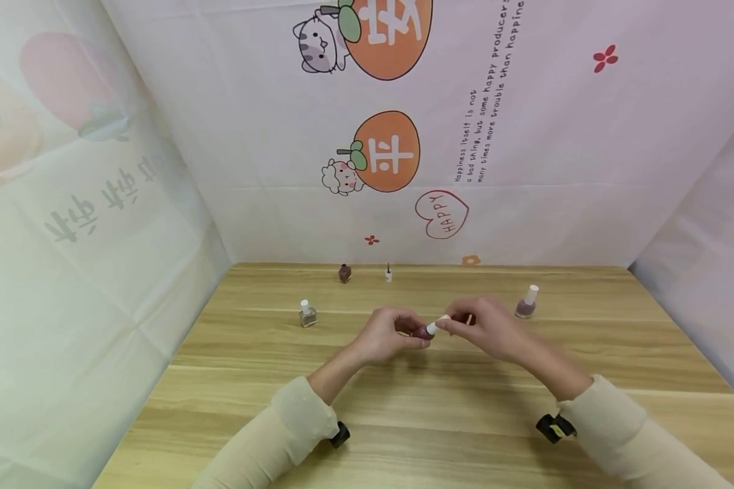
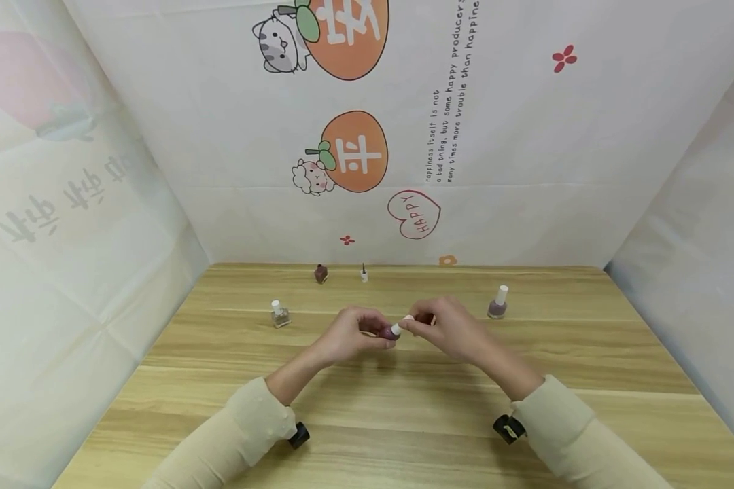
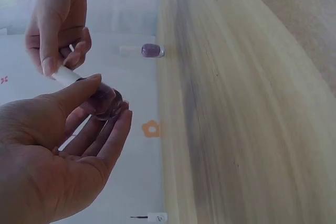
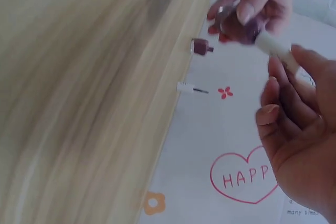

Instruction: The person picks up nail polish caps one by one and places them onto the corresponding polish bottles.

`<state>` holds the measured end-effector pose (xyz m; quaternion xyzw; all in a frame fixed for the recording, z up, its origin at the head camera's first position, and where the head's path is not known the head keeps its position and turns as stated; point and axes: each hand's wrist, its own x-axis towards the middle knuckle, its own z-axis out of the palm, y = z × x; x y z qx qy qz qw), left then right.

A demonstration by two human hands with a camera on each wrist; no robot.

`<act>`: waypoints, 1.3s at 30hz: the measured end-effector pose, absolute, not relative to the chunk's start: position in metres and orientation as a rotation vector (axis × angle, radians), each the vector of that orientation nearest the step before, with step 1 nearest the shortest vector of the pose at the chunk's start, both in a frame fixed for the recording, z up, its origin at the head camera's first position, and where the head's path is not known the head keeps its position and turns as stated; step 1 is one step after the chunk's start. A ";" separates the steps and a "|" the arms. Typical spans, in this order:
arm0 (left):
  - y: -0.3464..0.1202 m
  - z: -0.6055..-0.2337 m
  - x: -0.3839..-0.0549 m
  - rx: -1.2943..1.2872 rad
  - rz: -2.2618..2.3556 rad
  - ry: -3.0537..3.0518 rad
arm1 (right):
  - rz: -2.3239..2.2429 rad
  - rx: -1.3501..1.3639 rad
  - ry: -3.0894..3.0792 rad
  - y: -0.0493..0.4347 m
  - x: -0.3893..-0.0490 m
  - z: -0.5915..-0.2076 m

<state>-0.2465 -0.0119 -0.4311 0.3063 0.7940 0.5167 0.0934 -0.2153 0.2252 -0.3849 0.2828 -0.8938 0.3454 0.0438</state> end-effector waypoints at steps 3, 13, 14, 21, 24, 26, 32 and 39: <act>-0.007 -0.433 -0.247 0.860 1.568 2.372 | 1.161 0.774 -2.656 0.221 -0.214 -0.388; 0.006 -0.437 -0.248 0.827 1.650 2.333 | 1.423 0.699 -2.521 0.216 -0.215 -0.400; 0.006 -0.437 -0.248 0.825 1.654 2.332 | 1.434 0.701 -2.515 0.216 -0.215 -0.401; 0.008 -0.438 -0.248 0.778 1.708 2.306 | 1.474 0.683 -2.491 0.218 -0.215 -0.402; 0.010 -0.439 -0.250 0.764 1.719 2.304 | 1.460 0.646 -2.506 0.219 -0.217 -0.403; 0.011 -0.440 -0.251 0.763 1.727 2.306 | 1.456 0.616 -2.518 0.220 -0.218 -0.404; 0.018 -0.443 -0.262 0.731 1.740 2.319 | 1.433 0.534 -2.549 0.222 -0.227 -0.405; 0.032 -0.445 -0.279 0.702 1.766 2.331 | 1.438 0.527 -2.507 0.228 -0.246 -0.407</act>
